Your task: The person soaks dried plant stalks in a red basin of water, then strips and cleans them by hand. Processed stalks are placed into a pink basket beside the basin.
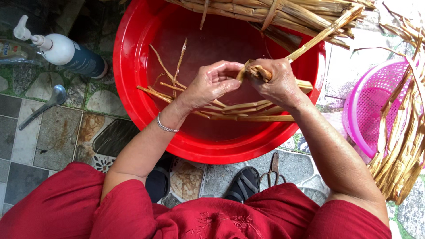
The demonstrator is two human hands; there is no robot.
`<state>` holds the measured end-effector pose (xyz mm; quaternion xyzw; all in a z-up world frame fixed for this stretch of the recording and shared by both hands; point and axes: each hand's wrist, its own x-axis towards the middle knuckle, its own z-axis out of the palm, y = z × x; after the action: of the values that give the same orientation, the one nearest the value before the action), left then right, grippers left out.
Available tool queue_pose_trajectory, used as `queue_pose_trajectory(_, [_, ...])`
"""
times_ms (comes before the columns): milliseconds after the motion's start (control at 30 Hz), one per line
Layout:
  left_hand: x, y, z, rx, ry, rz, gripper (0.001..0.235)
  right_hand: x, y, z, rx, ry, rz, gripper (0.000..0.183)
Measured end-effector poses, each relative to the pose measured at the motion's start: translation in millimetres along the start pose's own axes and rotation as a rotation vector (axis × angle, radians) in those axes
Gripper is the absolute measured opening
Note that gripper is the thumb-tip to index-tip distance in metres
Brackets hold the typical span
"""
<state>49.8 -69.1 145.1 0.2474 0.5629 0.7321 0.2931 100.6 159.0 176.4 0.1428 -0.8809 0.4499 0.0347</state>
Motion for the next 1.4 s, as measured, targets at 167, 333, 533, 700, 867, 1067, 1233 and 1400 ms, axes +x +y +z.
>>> queue_pose_trajectory(167, [-2,-9,6,0.108,0.035,0.051,0.031,1,-3,7,-0.113,0.03,-0.033,0.006])
queue_pose_trajectory(333, [-1,-20,6,0.109,0.094,0.072,0.024,-1,0,13,-0.19,0.065,-0.104,0.013])
queue_pose_trajectory(533, [4,-31,1,0.306,0.202,0.078,0.011,0,0,23,-0.193,0.028,0.01,0.017])
queue_pose_trajectory(700, [5,-21,-31,0.509,0.208,-0.097,0.011,16,-4,12,-0.27,0.044,-0.228,0.016])
queue_pose_trajectory(867, [-4,-13,-96,1.424,0.118,-0.283,0.035,7,-6,-49,0.78,0.285,0.096,0.018])
queue_pose_trajectory(1067, [40,-77,-74,1.432,-0.034,-0.115,0.055,-12,10,-75,0.978,0.316,0.279,0.031])
queue_pose_trajectory(1233, [108,-138,-25,1.202,0.08,-0.073,0.051,-4,84,-29,0.95,0.415,0.66,0.02])
queue_pose_trajectory(1400, [94,-212,-17,0.908,-0.031,-0.792,0.045,13,179,49,0.418,0.279,0.746,0.018])
